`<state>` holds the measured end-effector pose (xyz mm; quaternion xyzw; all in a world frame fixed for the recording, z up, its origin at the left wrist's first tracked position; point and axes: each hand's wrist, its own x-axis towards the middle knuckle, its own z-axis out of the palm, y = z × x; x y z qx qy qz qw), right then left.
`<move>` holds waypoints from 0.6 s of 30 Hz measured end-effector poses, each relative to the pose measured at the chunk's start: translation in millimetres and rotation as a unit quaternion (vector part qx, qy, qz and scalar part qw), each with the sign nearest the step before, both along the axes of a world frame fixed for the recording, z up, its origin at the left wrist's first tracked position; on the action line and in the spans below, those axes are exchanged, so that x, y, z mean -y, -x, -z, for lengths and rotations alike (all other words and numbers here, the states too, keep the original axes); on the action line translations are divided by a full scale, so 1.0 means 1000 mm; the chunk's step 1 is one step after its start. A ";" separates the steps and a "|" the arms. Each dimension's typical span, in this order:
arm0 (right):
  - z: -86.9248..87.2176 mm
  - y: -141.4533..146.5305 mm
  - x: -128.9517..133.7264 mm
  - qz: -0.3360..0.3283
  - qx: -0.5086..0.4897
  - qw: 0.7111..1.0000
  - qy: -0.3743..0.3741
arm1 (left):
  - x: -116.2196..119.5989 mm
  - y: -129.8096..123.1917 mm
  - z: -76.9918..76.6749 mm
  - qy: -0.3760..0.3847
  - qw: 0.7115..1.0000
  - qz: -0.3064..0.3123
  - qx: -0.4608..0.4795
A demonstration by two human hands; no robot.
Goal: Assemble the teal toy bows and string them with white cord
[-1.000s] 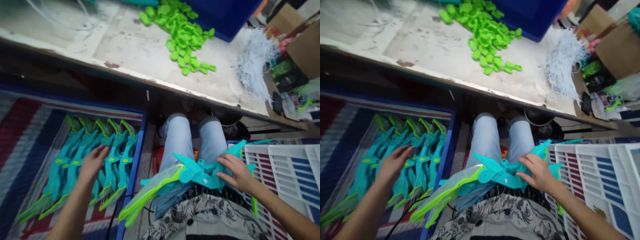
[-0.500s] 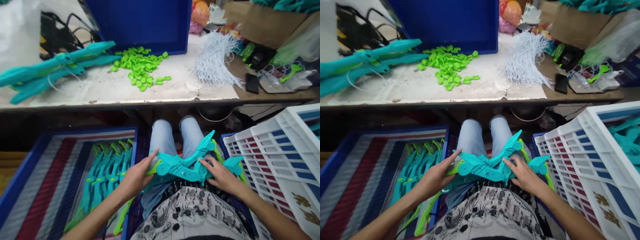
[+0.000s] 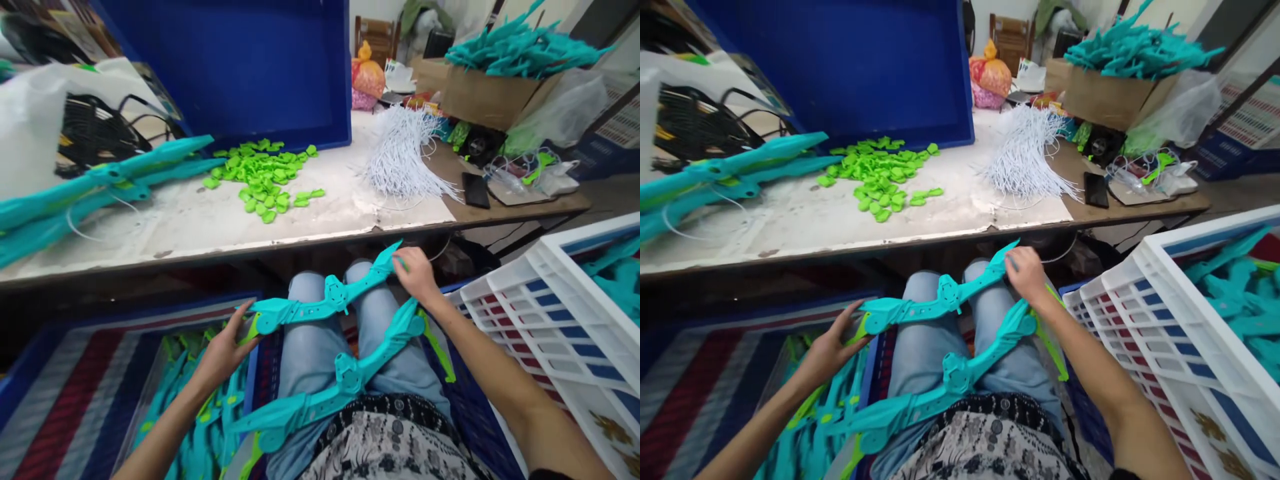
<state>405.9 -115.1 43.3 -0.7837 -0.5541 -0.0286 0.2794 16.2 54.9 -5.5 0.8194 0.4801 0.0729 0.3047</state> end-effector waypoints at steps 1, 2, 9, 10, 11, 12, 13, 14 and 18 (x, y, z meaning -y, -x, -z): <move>0.002 -0.010 0.000 0.080 -0.048 0.996 0.010 | -0.003 0.001 0.003 0.000 1.000 0.016 0.007; 0.003 -0.021 -0.002 0.135 -0.100 0.985 0.036 | -0.005 0.001 0.004 -0.006 0.999 0.033 0.011; 0.026 -0.051 -0.020 0.167 -0.232 0.940 0.188 | -0.004 -0.017 -0.014 0.025 0.997 0.017 -0.077; 0.030 -0.051 -0.019 0.161 -0.235 0.937 0.204 | -0.004 -0.017 -0.014 0.023 0.996 0.009 -0.089; 0.033 -0.050 -0.016 0.153 -0.229 0.935 0.223 | -0.005 -0.016 -0.014 0.012 0.995 0.008 -0.099; 0.034 -0.049 -0.013 0.148 -0.212 0.935 0.242 | -0.005 -0.015 -0.015 -0.009 0.994 0.015 -0.109; 0.033 -0.046 -0.009 0.148 -0.181 0.937 0.258 | -0.004 -0.014 -0.019 -0.040 0.992 0.026 -0.117; 0.031 -0.043 -0.006 0.149 -0.141 0.941 0.271 | -0.004 -0.016 -0.024 -0.081 0.989 0.037 -0.120; 0.019 -0.032 -0.004 0.126 -0.021 0.945 0.301 | 0.009 -0.073 -0.056 -0.188 0.978 0.090 0.011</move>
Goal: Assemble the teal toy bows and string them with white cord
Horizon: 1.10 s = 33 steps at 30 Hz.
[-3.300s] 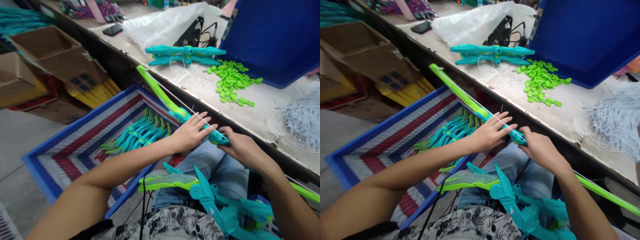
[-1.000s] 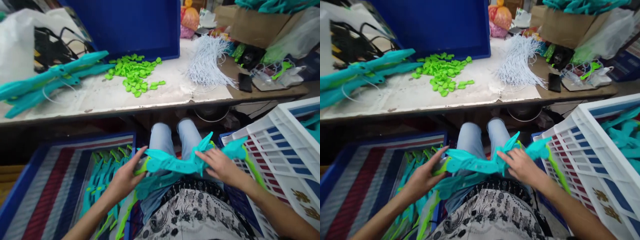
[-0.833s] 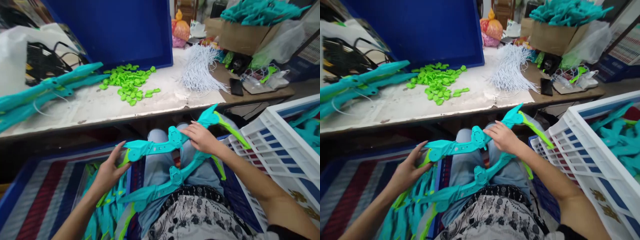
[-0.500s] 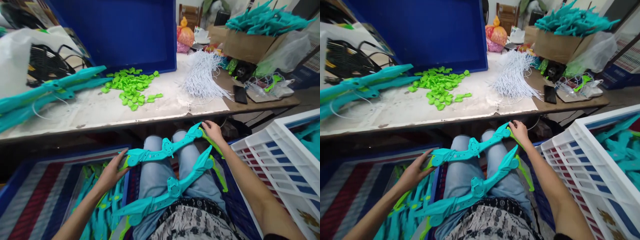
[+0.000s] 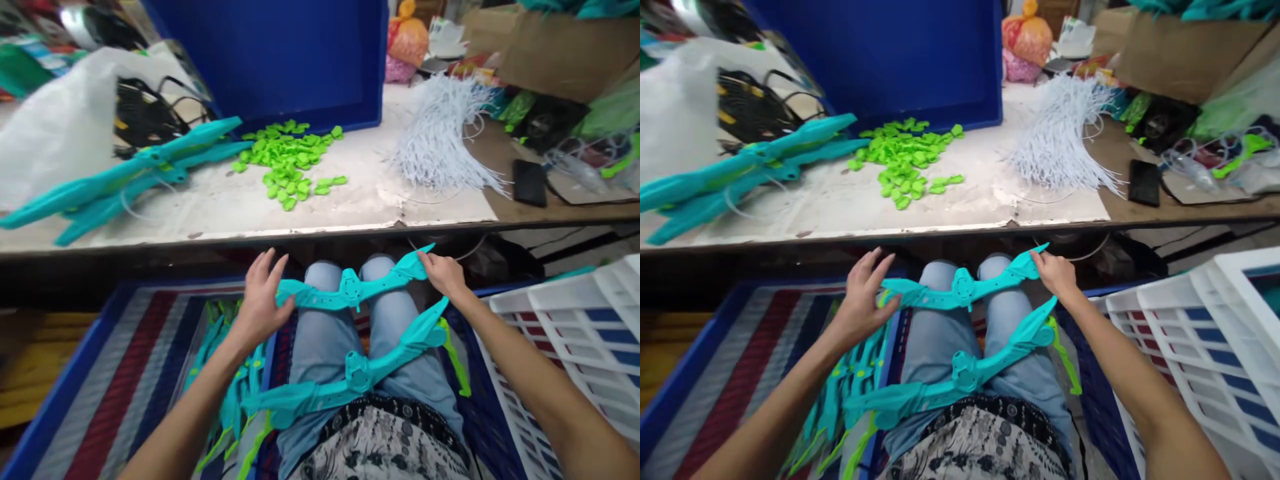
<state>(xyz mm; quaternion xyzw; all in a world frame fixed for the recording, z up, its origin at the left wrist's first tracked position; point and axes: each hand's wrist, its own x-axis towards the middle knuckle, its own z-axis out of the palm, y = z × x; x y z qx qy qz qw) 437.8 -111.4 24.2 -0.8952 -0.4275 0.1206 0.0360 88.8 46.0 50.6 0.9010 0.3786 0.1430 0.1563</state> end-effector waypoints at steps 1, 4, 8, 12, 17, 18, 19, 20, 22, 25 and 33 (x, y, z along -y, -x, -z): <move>-0.002 0.001 -0.002 -0.013 0.007 1.000 0.005 | 0.007 -0.029 -0.005 0.036 0.997 0.039 0.050; -0.003 -0.001 -0.006 -0.059 0.008 0.998 0.004 | 0.035 -0.133 -0.001 0.229 0.958 0.091 0.148; 0.002 -0.016 0.009 -0.100 -0.039 0.993 -0.042 | 0.055 -0.234 0.031 0.321 0.938 0.129 0.028; 0.015 -0.029 0.046 0.031 -0.130 0.989 -0.059 | 0.045 -0.251 0.046 0.333 0.932 0.142 0.019; 0.031 -0.026 0.072 0.136 -0.158 0.972 -0.106 | 0.039 -0.251 0.039 0.436 0.898 0.064 -0.014; 0.032 -0.027 0.072 0.133 -0.136 0.975 -0.116 | 0.043 -0.252 0.038 0.471 0.880 0.051 -0.007; 0.032 -0.030 0.071 0.124 -0.116 0.978 -0.118 | 0.048 -0.253 0.039 0.491 0.870 0.041 0.007; 0.031 -0.035 0.070 0.108 -0.102 0.982 -0.113 | 0.053 -0.254 0.040 0.488 0.872 0.037 0.025; 0.027 -0.049 0.067 0.056 -0.090 0.990 -0.090 | 0.063 -0.253 0.044 0.419 0.905 0.047 0.048; 0.022 -0.070 0.064 -0.045 -0.100 0.992 -0.065 | 0.071 -0.249 0.050 0.337 0.935 0.096 0.058; 0.026 -0.075 0.062 -0.056 -0.086 0.994 -0.044 | 0.072 -0.250 0.055 0.310 0.949 0.054 0.017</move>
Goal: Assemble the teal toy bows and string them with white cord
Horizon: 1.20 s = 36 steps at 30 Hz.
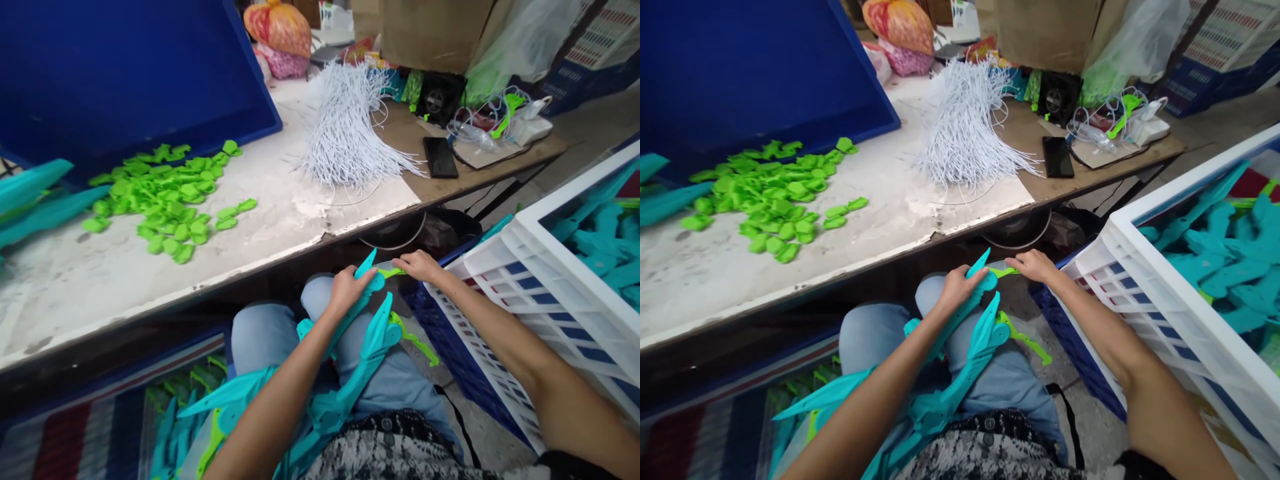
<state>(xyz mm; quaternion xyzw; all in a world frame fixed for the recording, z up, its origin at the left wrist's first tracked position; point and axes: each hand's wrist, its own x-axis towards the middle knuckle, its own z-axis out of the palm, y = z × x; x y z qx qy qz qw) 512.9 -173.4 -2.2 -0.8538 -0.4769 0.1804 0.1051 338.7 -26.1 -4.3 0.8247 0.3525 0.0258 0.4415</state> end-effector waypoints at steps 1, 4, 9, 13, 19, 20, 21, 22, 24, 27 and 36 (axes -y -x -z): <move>-0.001 0.000 0.000 -0.002 0.005 1.000 0.000 | 0.000 -0.001 0.000 0.004 1.000 0.004 0.008; -0.005 -0.004 -0.001 -0.027 0.011 1.000 -0.001 | 0.000 -0.001 0.001 0.004 0.999 0.015 0.052; -0.004 -0.003 -0.003 -0.039 0.016 0.999 0.004 | -0.001 0.004 0.001 0.036 0.997 0.040 0.052; -0.002 0.001 -0.004 -0.023 0.046 0.999 0.000 | -0.005 0.005 -0.009 -0.047 0.997 0.062 0.020; -0.008 -0.004 -0.016 -0.043 0.039 0.998 -0.025 | -0.031 -0.002 -0.027 -0.140 0.972 0.186 -0.037; -0.007 -0.004 -0.017 -0.044 0.027 0.998 -0.018 | -0.034 -0.004 -0.027 -0.140 0.969 0.200 -0.049; -0.004 -0.004 -0.017 -0.043 0.018 0.999 -0.009 | -0.035 -0.006 -0.027 -0.137 0.966 0.212 -0.061; -0.001 -0.003 -0.017 -0.036 0.014 0.999 -0.001 | -0.035 -0.007 -0.025 -0.133 0.964 0.221 -0.073; 0.004 0.000 -0.016 -0.007 0.024 1.000 0.010 | -0.033 -0.008 -0.021 -0.133 0.963 0.213 -0.093; 0.005 0.008 -0.012 0.051 0.060 0.997 -0.027 | -0.028 -0.008 -0.013 -0.140 0.975 0.142 -0.095; 0.014 0.099 0.088 0.131 -0.159 0.959 -0.195 | 0.001 0.015 -0.033 -0.212 0.973 0.056 0.072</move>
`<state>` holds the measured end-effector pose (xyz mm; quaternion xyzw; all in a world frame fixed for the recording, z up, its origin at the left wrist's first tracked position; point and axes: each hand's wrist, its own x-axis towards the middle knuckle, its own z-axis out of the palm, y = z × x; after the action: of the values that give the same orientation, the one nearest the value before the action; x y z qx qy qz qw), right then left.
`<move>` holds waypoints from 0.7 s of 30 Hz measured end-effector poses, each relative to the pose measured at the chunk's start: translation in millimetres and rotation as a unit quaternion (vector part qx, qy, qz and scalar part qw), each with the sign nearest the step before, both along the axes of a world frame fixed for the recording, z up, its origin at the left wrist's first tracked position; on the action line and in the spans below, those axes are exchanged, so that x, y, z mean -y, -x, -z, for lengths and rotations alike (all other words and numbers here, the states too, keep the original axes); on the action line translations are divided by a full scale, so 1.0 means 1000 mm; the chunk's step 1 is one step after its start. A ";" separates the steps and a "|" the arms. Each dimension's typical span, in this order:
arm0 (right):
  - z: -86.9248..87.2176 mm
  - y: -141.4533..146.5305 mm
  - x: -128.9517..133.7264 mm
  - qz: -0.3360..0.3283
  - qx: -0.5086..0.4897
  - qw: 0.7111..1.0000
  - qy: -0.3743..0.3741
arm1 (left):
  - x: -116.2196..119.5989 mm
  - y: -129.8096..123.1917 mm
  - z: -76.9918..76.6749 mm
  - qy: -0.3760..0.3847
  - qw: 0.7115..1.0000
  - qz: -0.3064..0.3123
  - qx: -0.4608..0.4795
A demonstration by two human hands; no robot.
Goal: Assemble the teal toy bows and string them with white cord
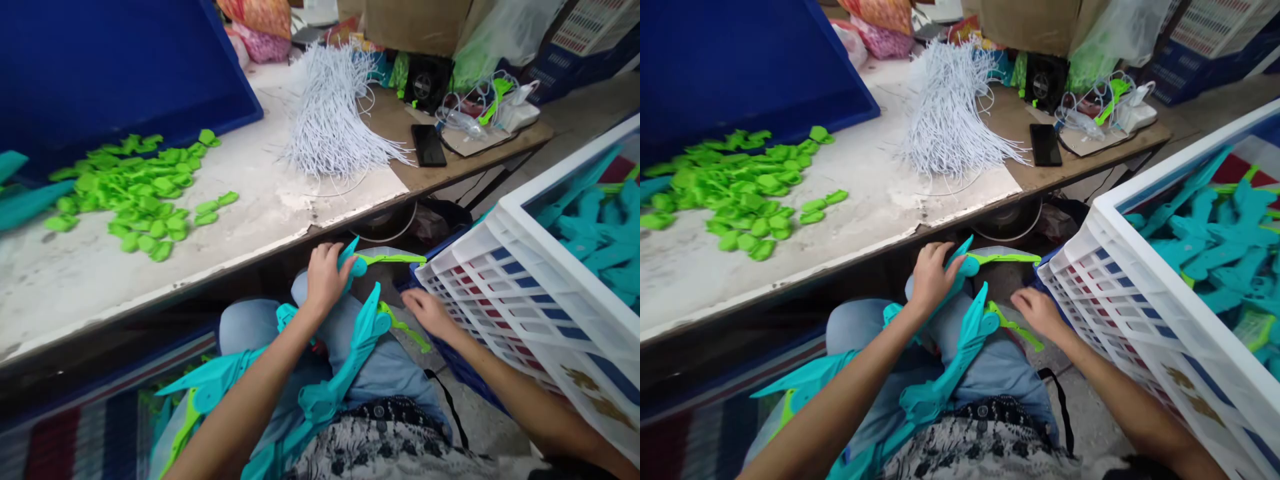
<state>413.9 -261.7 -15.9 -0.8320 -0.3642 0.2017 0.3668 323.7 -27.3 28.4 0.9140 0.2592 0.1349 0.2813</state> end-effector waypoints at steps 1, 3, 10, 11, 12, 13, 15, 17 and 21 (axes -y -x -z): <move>0.009 0.014 0.013 -0.004 -0.065 0.998 0.011 | 0.011 0.009 -0.005 0.030 0.999 0.014 0.014; 0.025 0.036 0.032 0.017 -0.187 0.982 0.032 | 0.036 0.028 -0.010 0.124 0.990 0.059 -0.017; 0.004 0.028 0.059 0.065 -0.019 0.989 0.130 | 0.081 0.053 0.008 0.353 0.928 0.039 -0.111; -0.005 0.020 0.061 0.045 0.013 0.986 0.159 | 0.082 0.053 0.009 0.373 0.920 0.047 -0.115; -0.014 0.013 0.063 0.026 0.035 0.981 0.190 | 0.083 0.053 0.009 0.384 0.914 0.059 -0.116; -0.022 0.007 0.064 0.010 0.053 0.975 0.218 | 0.085 0.054 0.009 0.390 0.911 0.072 -0.115; -0.035 -0.003 0.064 -0.015 0.078 0.962 0.262 | 0.089 0.057 0.007 0.400 0.906 0.085 -0.111; -0.042 -0.008 0.064 -0.042 0.098 0.953 0.285 | 0.094 0.060 0.007 0.409 0.902 0.083 -0.111; -0.047 -0.016 0.065 -0.118 0.116 0.947 0.274 | 0.103 0.064 0.010 0.389 0.911 0.104 -0.086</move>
<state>429.9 -326.6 30.8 -0.8692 -0.4303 0.2377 0.0537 259.9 -130.0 17.9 0.7621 0.2181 -0.0852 0.6036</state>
